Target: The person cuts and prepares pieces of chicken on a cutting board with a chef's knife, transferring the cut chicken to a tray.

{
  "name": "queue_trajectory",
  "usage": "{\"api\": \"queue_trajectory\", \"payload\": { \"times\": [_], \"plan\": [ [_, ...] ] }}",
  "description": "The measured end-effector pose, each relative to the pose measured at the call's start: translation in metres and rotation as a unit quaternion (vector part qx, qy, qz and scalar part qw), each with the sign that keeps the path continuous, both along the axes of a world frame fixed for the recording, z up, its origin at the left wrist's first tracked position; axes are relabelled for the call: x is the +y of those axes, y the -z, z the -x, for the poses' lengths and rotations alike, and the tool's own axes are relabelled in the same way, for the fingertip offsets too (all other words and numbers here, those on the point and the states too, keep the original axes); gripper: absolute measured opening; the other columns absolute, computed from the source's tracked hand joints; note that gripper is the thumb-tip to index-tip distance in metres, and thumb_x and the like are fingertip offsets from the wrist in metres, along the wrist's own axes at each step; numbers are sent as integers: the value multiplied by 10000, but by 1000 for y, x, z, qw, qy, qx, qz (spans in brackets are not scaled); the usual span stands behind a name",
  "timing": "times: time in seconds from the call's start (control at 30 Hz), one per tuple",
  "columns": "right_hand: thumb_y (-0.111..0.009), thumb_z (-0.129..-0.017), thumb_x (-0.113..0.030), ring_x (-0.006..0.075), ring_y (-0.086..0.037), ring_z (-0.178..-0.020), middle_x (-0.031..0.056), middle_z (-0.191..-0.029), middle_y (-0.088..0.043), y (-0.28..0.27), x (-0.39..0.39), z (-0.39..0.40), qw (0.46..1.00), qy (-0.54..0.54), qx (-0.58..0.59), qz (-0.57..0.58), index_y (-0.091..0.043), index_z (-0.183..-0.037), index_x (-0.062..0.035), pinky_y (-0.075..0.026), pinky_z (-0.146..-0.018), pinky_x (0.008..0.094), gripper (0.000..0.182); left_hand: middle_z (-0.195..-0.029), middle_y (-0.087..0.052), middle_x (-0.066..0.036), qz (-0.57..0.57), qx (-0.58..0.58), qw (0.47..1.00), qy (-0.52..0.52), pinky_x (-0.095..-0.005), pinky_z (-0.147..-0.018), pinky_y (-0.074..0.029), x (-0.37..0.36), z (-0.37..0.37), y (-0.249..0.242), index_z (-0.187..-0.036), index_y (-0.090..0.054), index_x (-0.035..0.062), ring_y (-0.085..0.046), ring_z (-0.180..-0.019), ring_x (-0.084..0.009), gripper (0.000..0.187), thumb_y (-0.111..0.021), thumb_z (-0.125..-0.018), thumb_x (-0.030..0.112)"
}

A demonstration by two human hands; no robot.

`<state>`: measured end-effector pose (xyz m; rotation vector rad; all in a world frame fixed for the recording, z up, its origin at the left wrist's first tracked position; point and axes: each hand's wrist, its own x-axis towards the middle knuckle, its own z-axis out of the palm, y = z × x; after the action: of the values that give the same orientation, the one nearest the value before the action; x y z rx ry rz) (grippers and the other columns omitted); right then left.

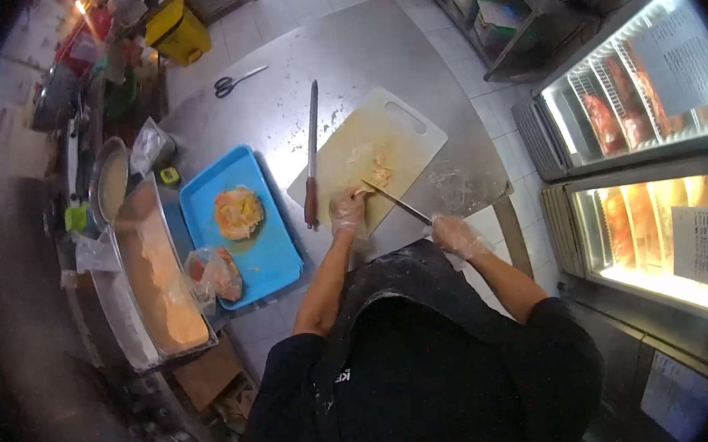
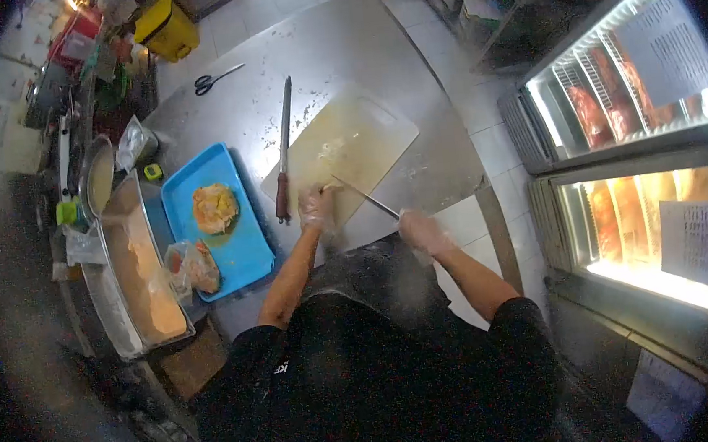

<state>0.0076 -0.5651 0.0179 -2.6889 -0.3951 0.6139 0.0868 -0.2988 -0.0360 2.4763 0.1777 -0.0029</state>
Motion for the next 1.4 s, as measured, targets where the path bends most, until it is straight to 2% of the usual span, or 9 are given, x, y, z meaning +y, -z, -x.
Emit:
{"api": "queue_trajectory", "payload": {
  "times": [0.07,0.43,0.57,0.67,0.8,0.97,1.13,1.23,1.4],
  "plan": [
    [-500,-850,-182,399,-617,-707,236,-735,-602,-6,6,-3,1000,-7,20,-10,-525,-820,25,-482,-598,487,210,-774,-630,-158,-23,94,994,-50,-454,-688,-466,1,2,-32,-773,-655,46,-606,-703,-333,281,-597,-783,321],
    [-499,-828,-182,379,-624,-760,226,-837,-617,9,46,-23,995,-23,-39,-90,-575,-828,7,-502,-638,454,204,-636,-603,-151,-33,-150,985,85,-422,-593,-436,10,14,-13,-705,-644,6,-570,-576,-296,315,-646,-773,314],
    [-518,-857,-268,378,-625,-798,225,-872,-621,32,69,-42,994,-70,-57,-62,-568,-895,14,-504,-678,461,290,-567,-565,-124,123,-134,978,102,-377,-526,-422,-13,11,-71,-680,-629,2,-552,-537,-248,240,-671,-773,219],
    [-576,-832,-341,388,-614,-779,227,-850,-615,9,82,-64,986,89,105,-99,-571,-889,15,-489,-693,472,361,-609,-591,-124,176,-134,975,4,-363,-512,-427,-13,2,-91,-769,-655,6,-563,-548,-253,147,-663,-778,153],
    [-537,-805,-212,338,-644,-728,226,-782,-635,18,65,-99,979,46,-123,-155,-635,-775,32,-517,-644,420,265,-701,-628,-155,92,-62,993,-44,-398,-580,-464,18,-14,-65,-888,-664,18,-598,-635,-307,210,-638,-790,202],
    [-632,-768,-290,247,-628,-597,143,-655,-617,67,37,-155,985,-13,-105,-132,-630,-768,10,-516,-569,374,300,-782,-644,-188,3,-32,999,9,-418,-675,-477,34,-30,-29,-933,-667,42,-614,-728,-330,295,-653,-736,261],
    [-654,-753,-278,172,-497,-401,54,-526,-497,31,52,-107,936,81,211,-268,-579,-730,-6,-442,-382,340,283,-779,-639,-189,76,-44,996,18,-414,-679,-478,23,-30,-36,-895,-665,56,-613,-725,-329,275,-668,-680,226],
    [-564,-796,-459,305,-602,-630,198,-670,-590,42,69,-82,948,37,201,-242,-615,-787,-15,-455,-594,443,446,-770,-650,-175,55,-48,997,-28,-383,-664,-490,20,-33,-17,-886,-657,35,-631,-704,-289,297,-677,-698,264],
    [-544,-837,-332,405,-579,-661,225,-705,-592,25,89,-59,978,9,-27,-208,-569,-828,-16,-455,-609,484,316,-799,-664,-150,102,-112,980,-129,-342,-665,-492,18,-22,-24,-909,-655,17,-635,-709,-252,336,-702,-704,280]
  ]
}}
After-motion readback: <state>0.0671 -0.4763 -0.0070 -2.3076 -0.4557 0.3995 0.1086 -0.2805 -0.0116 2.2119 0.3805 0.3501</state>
